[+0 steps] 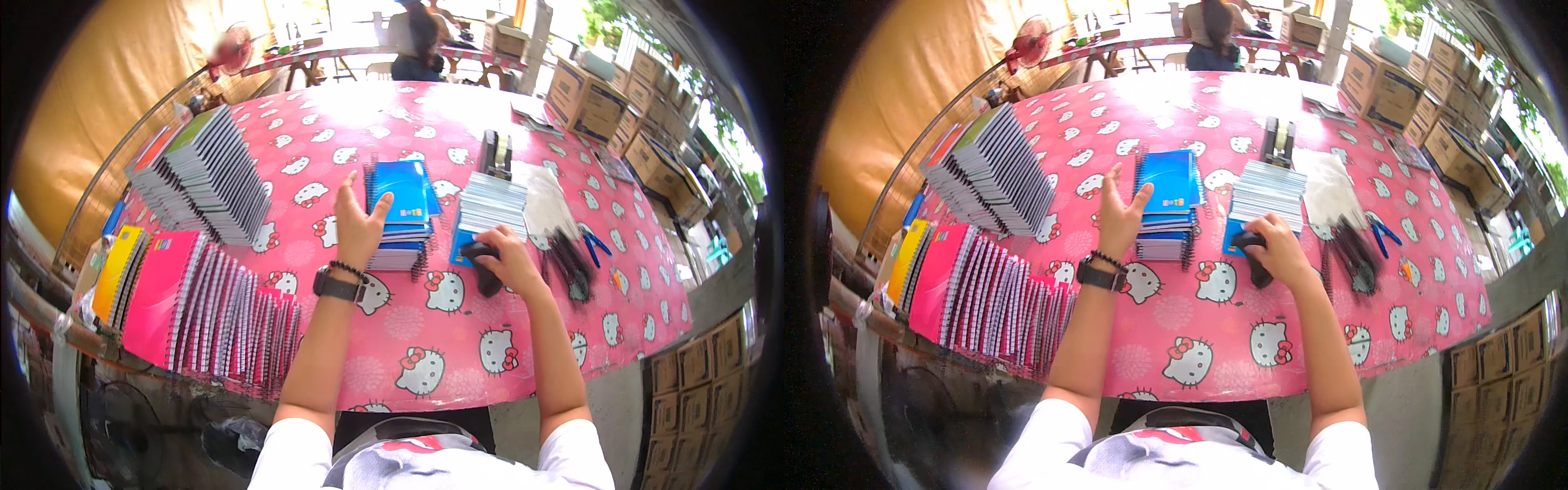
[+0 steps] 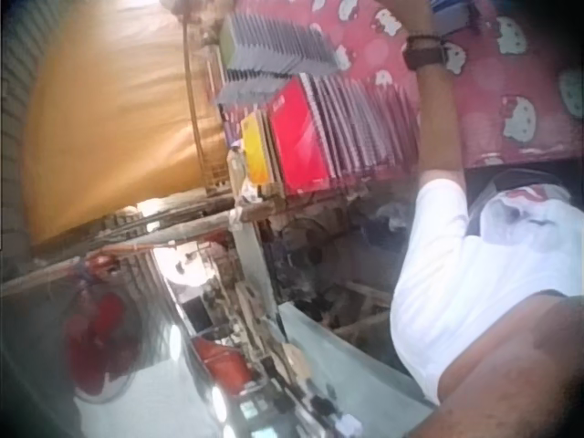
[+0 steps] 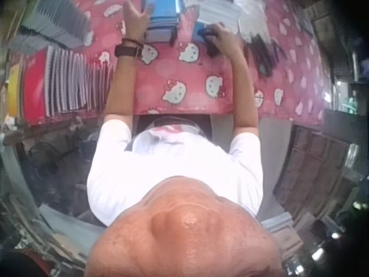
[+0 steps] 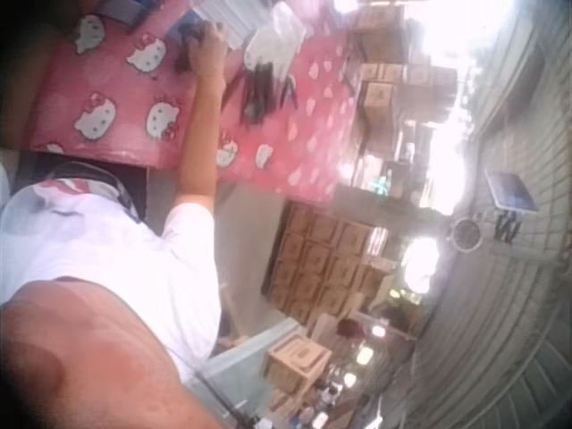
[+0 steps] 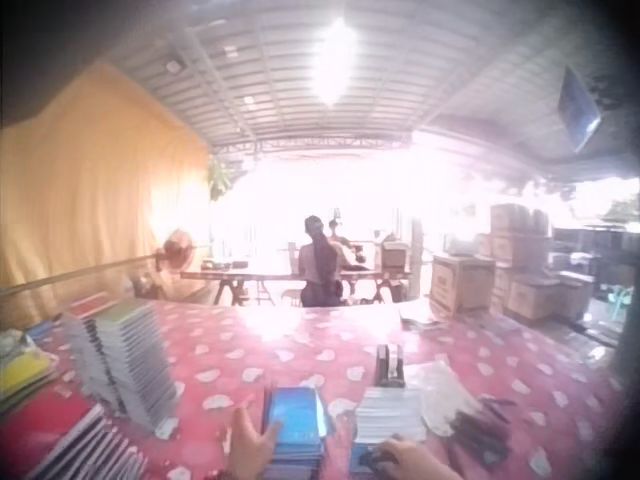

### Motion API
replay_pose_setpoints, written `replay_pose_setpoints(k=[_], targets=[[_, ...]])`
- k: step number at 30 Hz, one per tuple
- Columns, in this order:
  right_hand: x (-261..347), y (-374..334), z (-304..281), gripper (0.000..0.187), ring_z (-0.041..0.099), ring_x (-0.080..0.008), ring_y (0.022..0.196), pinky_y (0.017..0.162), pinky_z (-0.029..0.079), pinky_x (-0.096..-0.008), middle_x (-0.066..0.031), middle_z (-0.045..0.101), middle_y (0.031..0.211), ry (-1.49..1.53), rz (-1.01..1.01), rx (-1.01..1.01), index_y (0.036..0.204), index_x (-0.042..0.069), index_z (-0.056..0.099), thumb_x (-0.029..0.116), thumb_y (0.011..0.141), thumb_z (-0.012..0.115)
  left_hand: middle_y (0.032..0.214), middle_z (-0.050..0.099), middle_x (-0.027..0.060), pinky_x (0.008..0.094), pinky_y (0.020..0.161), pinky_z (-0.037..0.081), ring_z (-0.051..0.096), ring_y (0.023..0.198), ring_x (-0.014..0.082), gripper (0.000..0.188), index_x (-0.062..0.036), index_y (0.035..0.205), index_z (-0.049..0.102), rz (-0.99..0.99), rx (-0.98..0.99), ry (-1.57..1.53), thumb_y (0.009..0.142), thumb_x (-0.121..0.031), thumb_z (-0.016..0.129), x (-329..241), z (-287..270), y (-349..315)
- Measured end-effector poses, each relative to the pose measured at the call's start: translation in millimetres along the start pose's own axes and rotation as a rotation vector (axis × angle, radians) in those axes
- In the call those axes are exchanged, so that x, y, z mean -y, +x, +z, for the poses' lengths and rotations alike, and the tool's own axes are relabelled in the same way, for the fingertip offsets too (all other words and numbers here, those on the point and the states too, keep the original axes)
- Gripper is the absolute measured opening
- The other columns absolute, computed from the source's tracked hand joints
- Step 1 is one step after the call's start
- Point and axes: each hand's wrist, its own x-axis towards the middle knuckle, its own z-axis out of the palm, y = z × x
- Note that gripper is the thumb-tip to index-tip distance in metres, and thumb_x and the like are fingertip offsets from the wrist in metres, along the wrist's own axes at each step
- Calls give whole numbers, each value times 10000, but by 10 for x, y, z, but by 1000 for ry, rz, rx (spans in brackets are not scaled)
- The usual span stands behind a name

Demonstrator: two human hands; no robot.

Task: The person assembles spiral-bound notebooks by inserting a black plastic spiral binding into the punched holes of a blue notebook cover and pages. They repeatedly pick up a notebook, insert the spiral, and place the finished notebook into a growing stack on the table.

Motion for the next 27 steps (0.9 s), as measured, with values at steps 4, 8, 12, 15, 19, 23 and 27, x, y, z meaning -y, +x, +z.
replay_pose_setpoints(k=[4, 8, 12, 15, 19, 23, 27], targets=[[-103, -92, -212, 75, 575, -303, 736, 662, 454, -397, -159, 547, 738, -46, 16, 200, 774, -8, 613, 23, 727, 662, 1432, 337, 254, 389, 1115, 256, 327, 1346, 323, 823, 66, 1421, 229, -165, 51, -385, 835, -294, 682, 439, 81, 68], [-232, 92, -255, 244, 619, -174, 868, 707, 495, -305, -71, 655, 945, 174, 105, 357, 1042, 36, 670, 78, 802, 654, 1469, 283, 271, 386, 1133, 211, 243, 1393, 348, 782, 89, 1404, 286, -79, 215, -524, 865, -360, 631, 740, 265, 120], [-177, 690, 350, 585, 389, -237, 1312, 1039, 334, -369, -124, 422, 1420, 693, 235, -145, 1442, 115, 342, 413, 961, 486, 1528, 184, 217, 324, 1134, 195, 177, 1422, 265, 802, 43, 1466, 152, -244, 293, -511, 924, -397, 546, 558, 363, 136], [-78, 852, 977, 707, 438, -282, 1270, 1033, 374, -428, -129, 430, 1404, 835, 224, -10, 1447, 97, 316, 558, 927, 451, 1518, 203, 212, 310, 1110, 238, 252, 1380, 238, 814, 33, 1475, 121, -241, 271, -642, 942, -454, 496, 783, 403, 143], [282, 875, 1013, 830, 497, -303, 1207, 971, 451, -458, -133, 445, 1386, 1260, 637, 41, 1435, 61, 316, 637, 866, 501, 1479, 279, 214, 298, 1068, 307, 367, 1299, 224, 838, 19, 1483, 87, -247, 328, -803, 949, -513, 452, 768, 400, 122], [25, 1172, 1013, 708, 503, -265, 1197, 1009, 412, -399, -130, 465, 1370, 1302, 450, 29, 1417, 32, 347, 559, 948, 406, 1425, 365, 222, 293, 1040, 348, 420, 1256, 210, 840, 8, 1486, 94, -222, 246, -745, 949, -543, 430, 581, 265, 28], [-230, 1505, 1209, 594, 501, -217, 1188, 1014, 400, -357, -113, 463, 1365, 1136, 348, -158, 1404, 27, 384, 453, 991, 380, 1444, 370, 224, 389, 1119, 252, 336, 1358, 291, 818, 12, 1450, 267, -3, 33, -404, 910, -568, 470, 428, 274, -280]])
